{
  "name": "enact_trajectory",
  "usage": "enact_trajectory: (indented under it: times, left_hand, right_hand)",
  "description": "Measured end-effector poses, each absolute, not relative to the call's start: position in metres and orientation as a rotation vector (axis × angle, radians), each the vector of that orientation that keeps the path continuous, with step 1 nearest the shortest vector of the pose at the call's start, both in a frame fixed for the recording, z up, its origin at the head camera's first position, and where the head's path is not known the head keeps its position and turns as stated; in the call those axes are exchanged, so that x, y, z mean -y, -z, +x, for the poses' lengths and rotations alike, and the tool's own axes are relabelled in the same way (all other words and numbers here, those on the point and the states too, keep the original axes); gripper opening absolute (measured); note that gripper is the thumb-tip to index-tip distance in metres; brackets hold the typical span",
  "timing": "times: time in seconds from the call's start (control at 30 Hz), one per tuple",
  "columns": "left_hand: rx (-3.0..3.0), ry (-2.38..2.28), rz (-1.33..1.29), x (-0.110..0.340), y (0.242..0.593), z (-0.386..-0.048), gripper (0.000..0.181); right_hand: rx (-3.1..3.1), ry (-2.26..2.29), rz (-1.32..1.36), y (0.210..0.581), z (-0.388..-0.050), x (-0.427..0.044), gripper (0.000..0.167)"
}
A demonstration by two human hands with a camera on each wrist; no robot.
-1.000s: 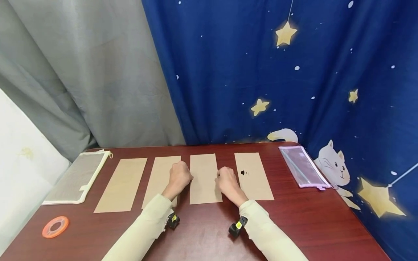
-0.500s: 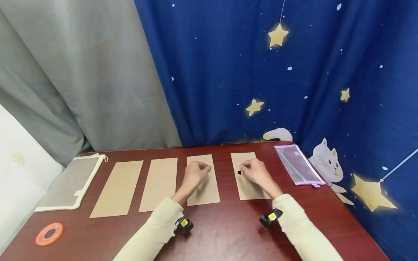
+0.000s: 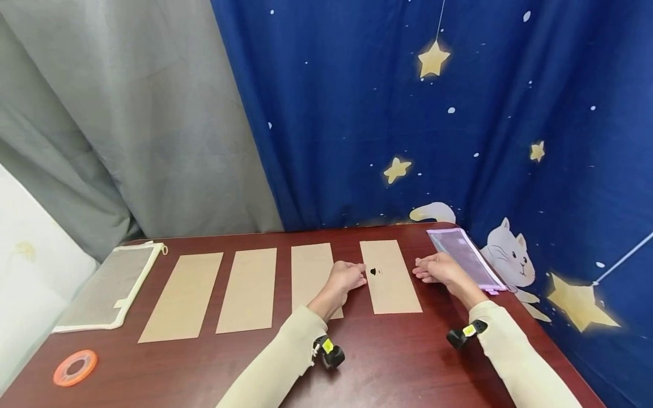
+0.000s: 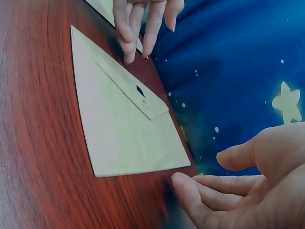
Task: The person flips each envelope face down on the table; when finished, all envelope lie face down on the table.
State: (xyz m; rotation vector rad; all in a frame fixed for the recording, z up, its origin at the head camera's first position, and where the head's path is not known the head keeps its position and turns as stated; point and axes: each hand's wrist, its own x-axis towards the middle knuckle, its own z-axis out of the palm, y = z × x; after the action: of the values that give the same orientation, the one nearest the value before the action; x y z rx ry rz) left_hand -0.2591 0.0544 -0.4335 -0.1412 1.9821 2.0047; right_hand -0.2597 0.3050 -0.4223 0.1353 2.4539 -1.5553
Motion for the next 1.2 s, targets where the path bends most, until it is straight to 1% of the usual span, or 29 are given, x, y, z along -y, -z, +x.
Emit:
enact_trajectory:
  times: [0.13, 0.37, 0.5, 0.67, 0.87, 1.07, 1.2]
  left_hand:
    - [-1.967, -2.020, -0.171, -0.060, 0.435, -0.260, 0.035]
    - [-1.976, -1.999, -0.161, -0.064, 0.434, -0.262, 0.028]
    - [-1.970, -2.000, -0.166, -0.065, 0.433, -0.263, 0.031]
    - [-1.942, -2.015, -0.205, -0.065, 0.435, -0.264, 0.037]
    - [-2.004, -2.009, -0.232, -0.067, 0.440, -0.263, 0.028]
    - [-2.057, -2.021, -0.247, -0.064, 0.440, -0.267, 0.021]
    - [-2.018, -2.074, -0.247, -0.059, 0.433, -0.271, 0.018]
  right_hand:
    - [-2.324, 1.616, 0.180, 0.424, -0.263, -0.311, 0.039]
    - [-2.263, 1.681, 0.219, 0.428, -0.266, -0.307, 0.043]
    - [-2.254, 1.716, 0.239, 0.429, -0.266, -0.305, 0.041]
    - [-2.334, 1.690, 0.186, 0.432, -0.265, -0.303, 0.037]
    - [-2.444, 1.655, 0.129, 0.434, -0.260, -0.299, 0.033]
    - [-2.408, 1.761, 0.122, 0.433, -0.258, -0.295, 0.034]
    - [-2.384, 1.818, 0.124, 0.430, -0.258, -0.294, 0.035]
